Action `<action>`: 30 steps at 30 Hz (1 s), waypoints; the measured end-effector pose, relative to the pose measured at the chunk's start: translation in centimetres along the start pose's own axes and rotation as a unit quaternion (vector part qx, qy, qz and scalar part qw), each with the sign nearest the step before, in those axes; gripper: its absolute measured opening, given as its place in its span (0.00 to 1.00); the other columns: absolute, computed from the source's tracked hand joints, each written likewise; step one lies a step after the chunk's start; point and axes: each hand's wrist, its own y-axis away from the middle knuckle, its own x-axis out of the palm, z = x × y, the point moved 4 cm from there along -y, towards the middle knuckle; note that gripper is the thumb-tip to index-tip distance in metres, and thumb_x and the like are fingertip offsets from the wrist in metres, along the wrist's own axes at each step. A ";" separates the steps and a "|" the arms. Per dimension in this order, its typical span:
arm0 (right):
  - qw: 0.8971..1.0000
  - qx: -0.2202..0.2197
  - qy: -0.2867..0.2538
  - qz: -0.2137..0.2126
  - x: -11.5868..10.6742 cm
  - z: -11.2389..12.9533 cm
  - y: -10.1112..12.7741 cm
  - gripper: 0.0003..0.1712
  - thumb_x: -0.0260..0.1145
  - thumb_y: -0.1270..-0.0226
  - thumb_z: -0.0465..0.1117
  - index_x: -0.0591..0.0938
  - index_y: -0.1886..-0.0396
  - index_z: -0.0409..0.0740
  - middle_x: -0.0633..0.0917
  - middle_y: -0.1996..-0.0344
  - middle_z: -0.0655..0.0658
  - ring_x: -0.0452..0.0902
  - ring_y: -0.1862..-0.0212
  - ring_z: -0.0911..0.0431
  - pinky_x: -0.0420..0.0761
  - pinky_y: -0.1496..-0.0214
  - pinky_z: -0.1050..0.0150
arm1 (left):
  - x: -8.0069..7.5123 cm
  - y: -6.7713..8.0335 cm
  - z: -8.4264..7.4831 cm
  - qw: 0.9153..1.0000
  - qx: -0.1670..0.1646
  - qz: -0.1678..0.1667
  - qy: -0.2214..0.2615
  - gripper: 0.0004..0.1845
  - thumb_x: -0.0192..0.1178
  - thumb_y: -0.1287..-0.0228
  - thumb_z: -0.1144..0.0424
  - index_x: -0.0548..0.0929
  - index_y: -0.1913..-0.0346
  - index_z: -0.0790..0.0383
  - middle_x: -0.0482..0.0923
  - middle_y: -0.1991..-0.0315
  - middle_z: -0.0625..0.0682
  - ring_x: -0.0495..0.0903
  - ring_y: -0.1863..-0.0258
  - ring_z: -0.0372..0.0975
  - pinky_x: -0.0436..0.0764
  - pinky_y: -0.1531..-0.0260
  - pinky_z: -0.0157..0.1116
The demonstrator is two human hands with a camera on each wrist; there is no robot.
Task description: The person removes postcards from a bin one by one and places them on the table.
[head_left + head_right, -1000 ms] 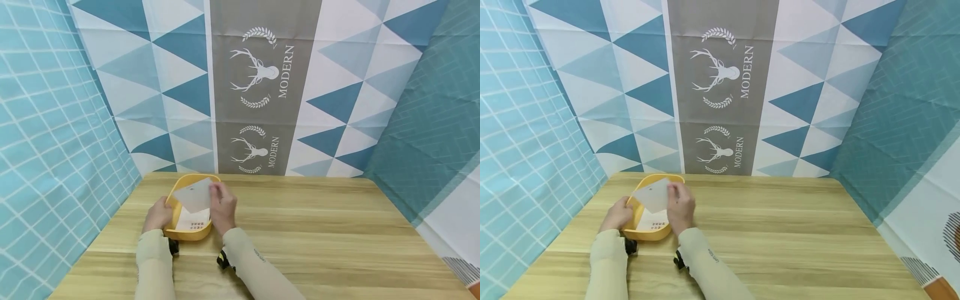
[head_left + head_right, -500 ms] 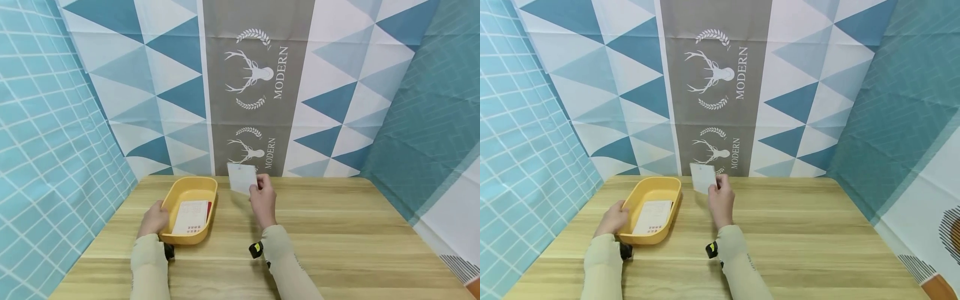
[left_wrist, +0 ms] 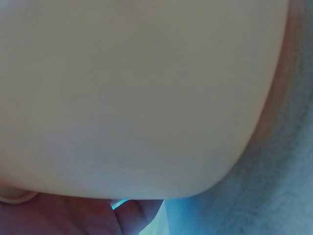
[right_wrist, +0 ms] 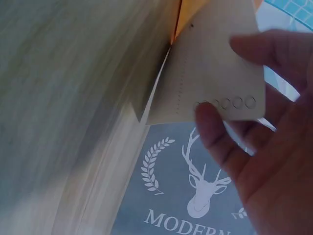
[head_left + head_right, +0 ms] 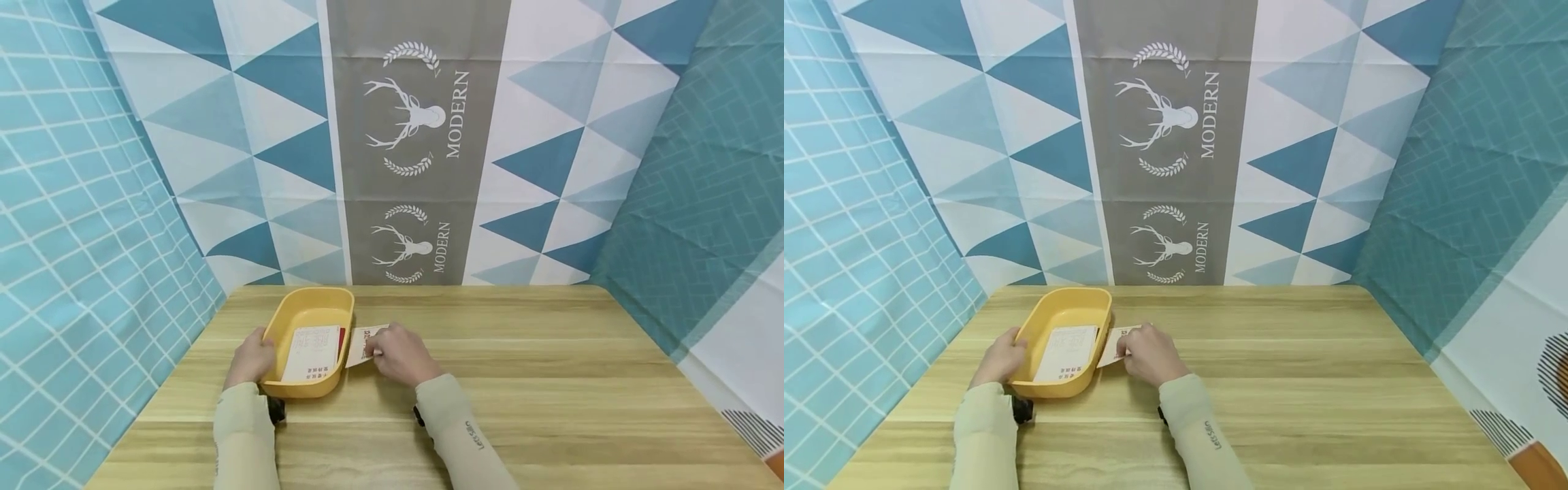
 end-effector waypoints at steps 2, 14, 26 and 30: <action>1.000 0.009 -0.012 0.025 0.1 -0.3 0.1 0.15 0.66 0.45 0.30 0.91 0.68 0.55 0.91 0.63 0.57 0.76 0.60 0.59 0.81 0.50 0.59 | 0.0 0.0 0.0 1.000 0.001 0.000 0.001 0.26 0.34 0.21 0.63 0.61 0.27 0.73 0.68 0.33 0.77 0.74 0.41 0.65 0.72 0.40 0.62; 0.993 0.019 -0.044 0.103 0.7 -1.3 0.3 0.08 0.71 0.41 0.38 0.91 0.66 0.56 0.90 0.66 0.57 0.77 0.65 0.63 0.75 0.60 0.67 | -0.1 -0.1 -0.2 1.000 0.004 0.005 0.003 0.27 0.33 0.21 0.63 0.61 0.27 0.74 0.66 0.32 0.77 0.72 0.38 0.66 0.72 0.39 0.62; 0.985 0.057 -0.080 0.141 1.3 -1.8 0.5 0.07 0.75 0.40 0.42 0.92 0.62 0.57 0.90 0.61 0.57 0.78 0.60 0.64 0.78 0.54 0.65 | -0.2 0.0 -0.4 1.000 0.002 0.008 0.012 0.27 0.32 0.20 0.62 0.60 0.26 0.73 0.65 0.31 0.77 0.71 0.37 0.66 0.70 0.37 0.63; 0.986 0.061 -0.082 0.132 1.7 -2.0 0.6 0.09 0.77 0.43 0.40 0.92 0.62 0.56 0.90 0.62 0.55 0.76 0.62 0.63 0.77 0.56 0.66 | -0.2 0.2 -0.3 1.000 -0.003 0.011 0.014 0.27 0.32 0.20 0.62 0.59 0.26 0.73 0.64 0.31 0.77 0.71 0.37 0.66 0.70 0.37 0.63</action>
